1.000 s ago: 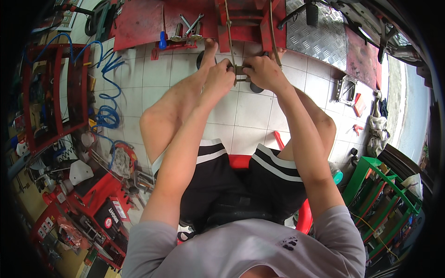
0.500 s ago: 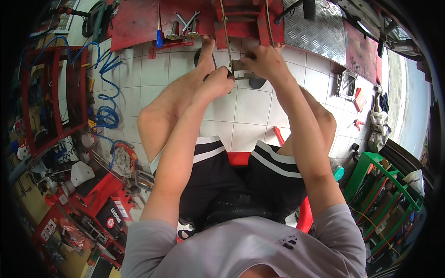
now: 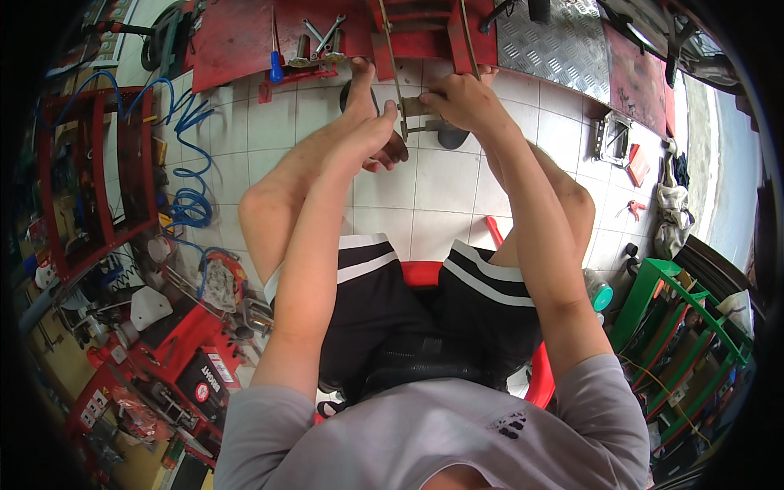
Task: The person sits on a low stool and works on the underside of a motorcycle, using a wrench to tighten bolts on a metal bracket. They then remove the bracket, clean it with a cloth, and reattach it to the motorcycle frame.
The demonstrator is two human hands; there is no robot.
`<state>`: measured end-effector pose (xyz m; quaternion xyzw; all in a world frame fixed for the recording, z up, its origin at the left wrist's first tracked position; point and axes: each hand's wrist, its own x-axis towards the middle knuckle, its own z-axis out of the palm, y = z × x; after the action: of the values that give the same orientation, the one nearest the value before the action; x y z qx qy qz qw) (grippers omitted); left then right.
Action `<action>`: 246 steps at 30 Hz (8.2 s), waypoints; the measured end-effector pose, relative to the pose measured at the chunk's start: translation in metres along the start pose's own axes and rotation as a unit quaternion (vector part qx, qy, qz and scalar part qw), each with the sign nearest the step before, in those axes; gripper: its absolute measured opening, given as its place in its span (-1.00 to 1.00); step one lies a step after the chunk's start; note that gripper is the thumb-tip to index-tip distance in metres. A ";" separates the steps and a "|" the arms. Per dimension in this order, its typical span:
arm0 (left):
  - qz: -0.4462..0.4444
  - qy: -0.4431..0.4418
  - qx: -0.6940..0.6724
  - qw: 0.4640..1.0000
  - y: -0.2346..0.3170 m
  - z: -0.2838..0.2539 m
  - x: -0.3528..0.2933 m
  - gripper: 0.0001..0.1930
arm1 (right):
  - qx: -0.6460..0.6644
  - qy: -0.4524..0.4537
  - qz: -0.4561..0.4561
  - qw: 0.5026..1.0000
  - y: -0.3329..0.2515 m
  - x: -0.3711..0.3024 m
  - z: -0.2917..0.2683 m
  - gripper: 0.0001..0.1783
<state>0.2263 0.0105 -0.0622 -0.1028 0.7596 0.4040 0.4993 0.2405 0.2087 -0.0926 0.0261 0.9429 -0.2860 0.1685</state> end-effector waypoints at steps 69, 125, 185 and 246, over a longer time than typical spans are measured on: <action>0.195 0.075 0.025 0.978 -0.007 -0.008 -0.006 -0.29 | 0.008 0.031 -0.025 0.999 -0.004 -0.002 -0.001 -0.59; 0.127 0.016 -0.106 0.986 -0.014 -0.007 0.006 -0.47 | -0.026 0.055 0.008 0.998 -0.010 -0.005 0.002 -0.64; 0.093 0.012 0.061 0.994 -0.005 -0.012 0.001 -0.33 | -0.004 0.038 -0.012 0.999 -0.002 0.000 0.005 -0.71; 0.214 0.061 0.124 0.967 -0.031 -0.019 0.038 -0.48 | -0.024 0.041 0.002 0.999 -0.002 0.001 0.009 -0.68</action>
<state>0.2126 -0.0138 -0.1062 0.1007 0.8368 0.3974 0.3630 0.2417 0.2021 -0.0987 0.0355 0.9556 -0.2617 0.1308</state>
